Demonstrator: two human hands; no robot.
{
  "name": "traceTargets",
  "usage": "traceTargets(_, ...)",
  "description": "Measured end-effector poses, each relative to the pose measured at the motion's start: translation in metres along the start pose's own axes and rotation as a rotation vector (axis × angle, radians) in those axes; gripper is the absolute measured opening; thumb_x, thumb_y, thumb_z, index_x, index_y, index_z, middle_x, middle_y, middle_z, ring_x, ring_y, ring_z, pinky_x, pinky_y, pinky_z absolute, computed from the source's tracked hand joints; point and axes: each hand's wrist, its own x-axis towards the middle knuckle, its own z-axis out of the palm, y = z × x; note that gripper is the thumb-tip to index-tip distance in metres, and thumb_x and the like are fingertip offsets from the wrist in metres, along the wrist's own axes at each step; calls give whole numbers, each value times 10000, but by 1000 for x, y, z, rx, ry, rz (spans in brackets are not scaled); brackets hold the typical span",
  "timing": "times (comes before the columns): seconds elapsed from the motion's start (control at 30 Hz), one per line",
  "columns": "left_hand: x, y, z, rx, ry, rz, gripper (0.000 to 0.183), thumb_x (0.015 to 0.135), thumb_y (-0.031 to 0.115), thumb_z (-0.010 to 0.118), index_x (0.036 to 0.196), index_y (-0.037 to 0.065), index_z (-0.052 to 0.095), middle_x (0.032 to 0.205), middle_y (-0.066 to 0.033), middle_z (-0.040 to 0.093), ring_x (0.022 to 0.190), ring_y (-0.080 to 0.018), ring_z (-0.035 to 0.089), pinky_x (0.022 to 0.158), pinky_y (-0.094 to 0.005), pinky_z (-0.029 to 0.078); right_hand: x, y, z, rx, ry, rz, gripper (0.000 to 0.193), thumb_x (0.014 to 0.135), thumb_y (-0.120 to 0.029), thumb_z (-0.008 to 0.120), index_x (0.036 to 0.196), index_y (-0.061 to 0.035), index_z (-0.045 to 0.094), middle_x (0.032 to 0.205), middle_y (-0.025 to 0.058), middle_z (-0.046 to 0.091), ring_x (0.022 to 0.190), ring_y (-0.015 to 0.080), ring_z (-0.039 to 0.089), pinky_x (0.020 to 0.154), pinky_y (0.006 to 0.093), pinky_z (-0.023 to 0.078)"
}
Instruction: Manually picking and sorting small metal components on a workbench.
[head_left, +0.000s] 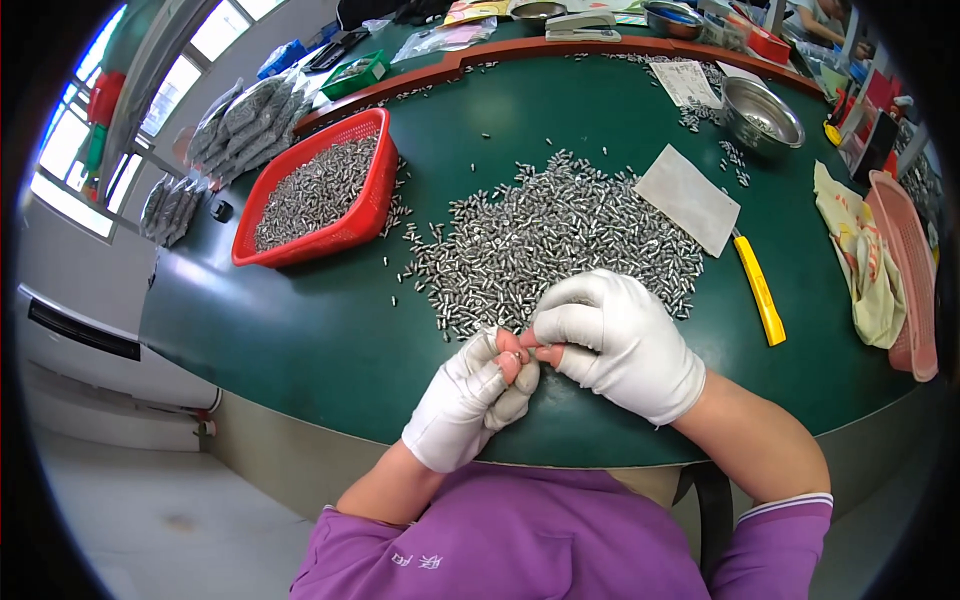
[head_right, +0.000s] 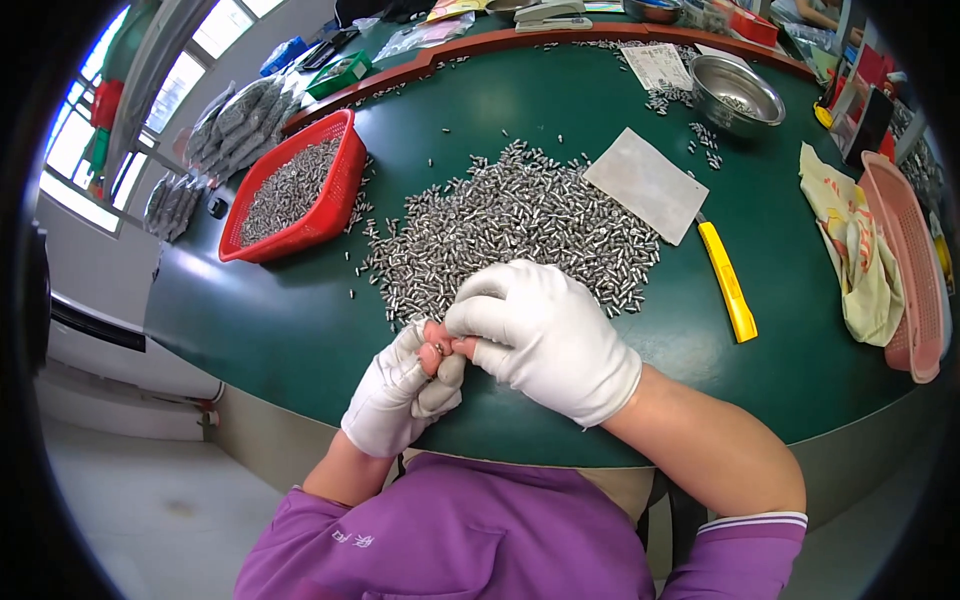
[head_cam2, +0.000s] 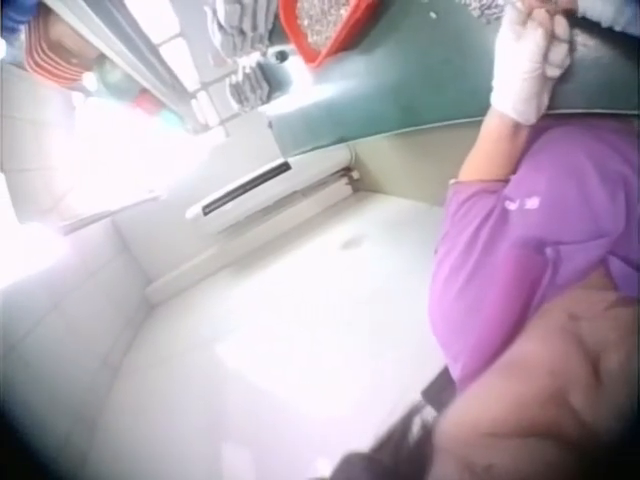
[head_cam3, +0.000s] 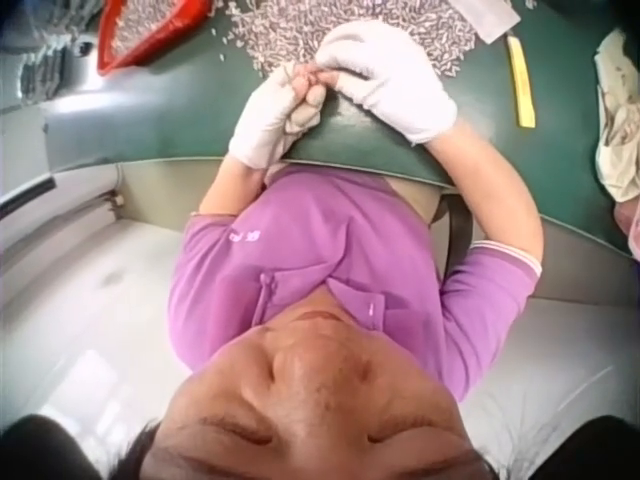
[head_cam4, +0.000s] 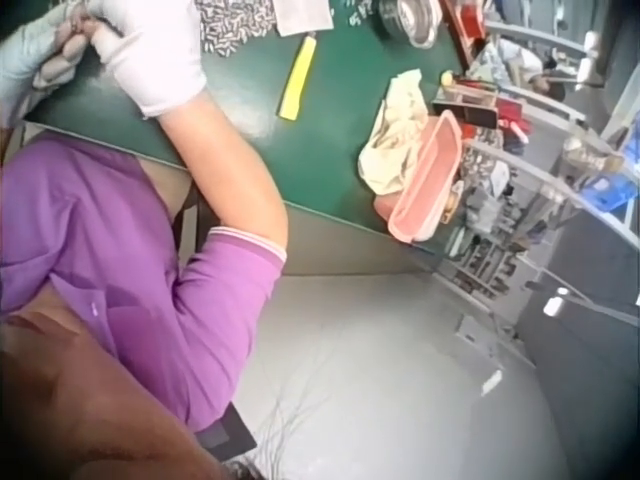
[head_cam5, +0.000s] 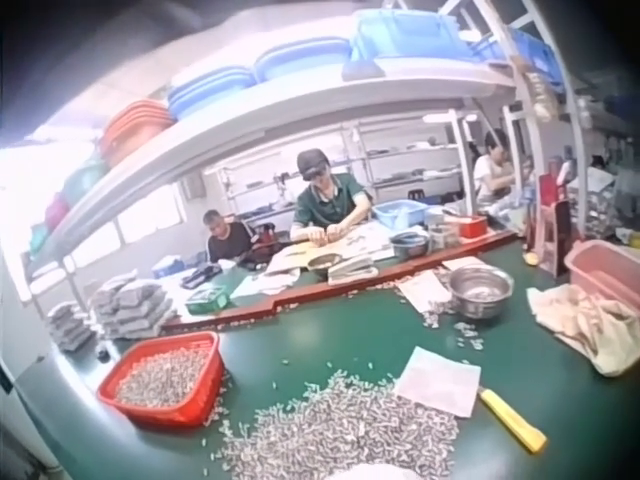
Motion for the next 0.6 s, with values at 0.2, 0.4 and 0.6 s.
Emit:
traceTargets(0.2,-2,0,1,45,46,-14,174,982,293,613,1009,127,572,807,23,558,582,-43,394,516,-182,294,-1,-5,-1,-46,-30,-63,170,735,-185,742,880,-123,680,877,32,652,798,277,626,686,393,522)
traceTargets(0.4,-2,-2,6,53,67,40,188,994,291,590,975,111,544,787,18,524,568,-49,363,504,-194,277,-2,-5,-1,-66,-28,-38,146,751,-179,722,882,-132,677,892,26,653,833,262,628,710,381,523)
traceTargets(0.6,-1,-2,3,17,36,70,159,989,271,598,987,128,530,805,2,510,567,-60,351,508,-203,279,3,1,-12,-331,-93,-62,66,755,-161,660,802,-115,657,897,42,654,843,246,636,709,376,527)
